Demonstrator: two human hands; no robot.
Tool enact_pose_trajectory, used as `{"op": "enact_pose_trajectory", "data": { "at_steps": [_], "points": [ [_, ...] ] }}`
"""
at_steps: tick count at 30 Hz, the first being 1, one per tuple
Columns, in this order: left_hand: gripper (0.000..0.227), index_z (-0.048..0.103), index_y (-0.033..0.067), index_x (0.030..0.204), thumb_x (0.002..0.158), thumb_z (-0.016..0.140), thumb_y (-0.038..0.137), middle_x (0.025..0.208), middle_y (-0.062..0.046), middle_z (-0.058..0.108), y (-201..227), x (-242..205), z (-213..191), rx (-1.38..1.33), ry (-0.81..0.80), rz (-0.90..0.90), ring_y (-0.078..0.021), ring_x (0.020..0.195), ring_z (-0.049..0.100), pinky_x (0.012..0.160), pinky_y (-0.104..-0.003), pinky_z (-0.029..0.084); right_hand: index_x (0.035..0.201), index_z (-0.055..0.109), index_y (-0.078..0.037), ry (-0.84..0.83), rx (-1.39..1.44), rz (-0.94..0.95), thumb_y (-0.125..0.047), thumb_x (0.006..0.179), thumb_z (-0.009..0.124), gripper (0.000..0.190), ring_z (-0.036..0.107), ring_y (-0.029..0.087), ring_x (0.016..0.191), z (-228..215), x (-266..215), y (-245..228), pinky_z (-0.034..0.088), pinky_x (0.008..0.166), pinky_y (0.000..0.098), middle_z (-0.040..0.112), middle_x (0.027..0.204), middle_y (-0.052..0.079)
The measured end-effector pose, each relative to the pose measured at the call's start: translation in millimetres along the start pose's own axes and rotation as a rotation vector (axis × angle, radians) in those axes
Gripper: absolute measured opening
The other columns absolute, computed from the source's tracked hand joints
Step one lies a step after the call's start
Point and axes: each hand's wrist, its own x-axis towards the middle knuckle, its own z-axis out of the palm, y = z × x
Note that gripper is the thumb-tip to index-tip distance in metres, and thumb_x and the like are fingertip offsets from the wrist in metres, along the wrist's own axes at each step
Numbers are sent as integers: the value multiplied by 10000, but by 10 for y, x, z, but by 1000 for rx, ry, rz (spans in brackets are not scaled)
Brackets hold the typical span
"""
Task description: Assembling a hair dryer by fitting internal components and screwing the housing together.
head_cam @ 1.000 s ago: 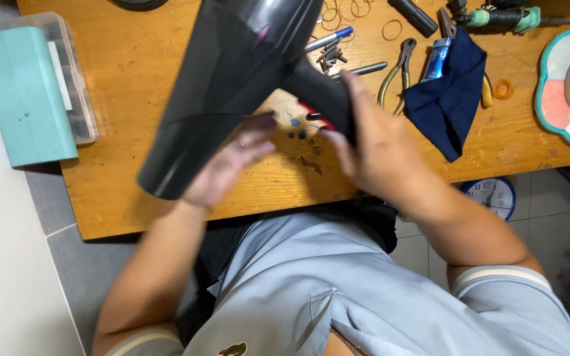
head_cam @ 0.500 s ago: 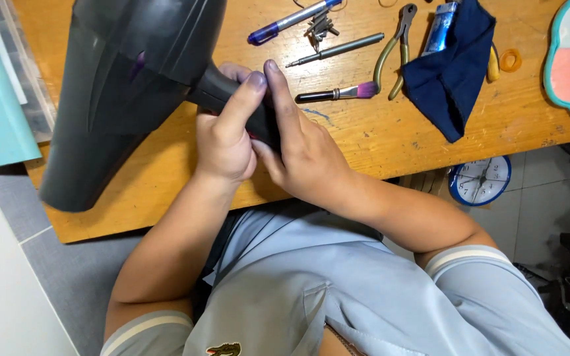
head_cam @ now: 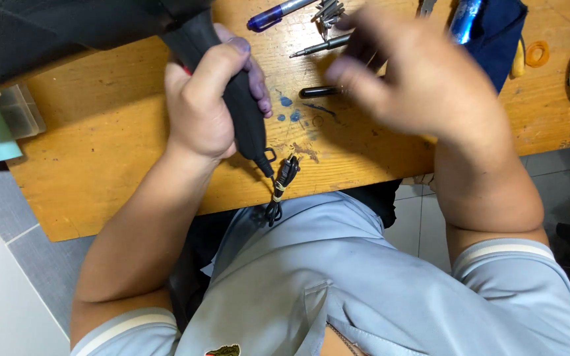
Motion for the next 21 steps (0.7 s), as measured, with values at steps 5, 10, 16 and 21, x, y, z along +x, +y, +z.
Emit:
{"op": "enact_pose_trajectory", "data": {
  "at_steps": [5,10,16,21],
  "points": [
    [229,567,63,769,906,690,199,608,-157,597,33,49,151,33,79,2,-272,479,566,480,-390,509,1320,701,-90,-400,636,-7,-311,1109,746,309,777,139,947,582,213,-312,625,861,318,836,1091,-2],
    [277,607,54,785,907,701,284,616,-159,614,-6,91,133,15,184,-42,-280,501,584,531,-391,542,1241,660,-14,-336,1107,12,-199,1179,673,196,690,111,918,949,217,-322,611,836,266,711,1049,29],
    [374,642,46,942,937,778,395,767,-152,635,-165,20,9,-88,9,-66,-249,650,612,647,-371,562,1270,613,-23,-252,1153,124,-98,1177,691,143,622,80,987,1075,96,-244,535,810,250,719,1082,24],
    [280,590,162,1205,1055,826,149,1050,-70,694,-282,-64,-85,12,-281,-37,-184,955,700,869,-359,648,1050,660,-115,-156,785,79,-110,1096,860,206,503,93,601,1013,73,-252,400,556,286,554,764,-37]
  ]
}}
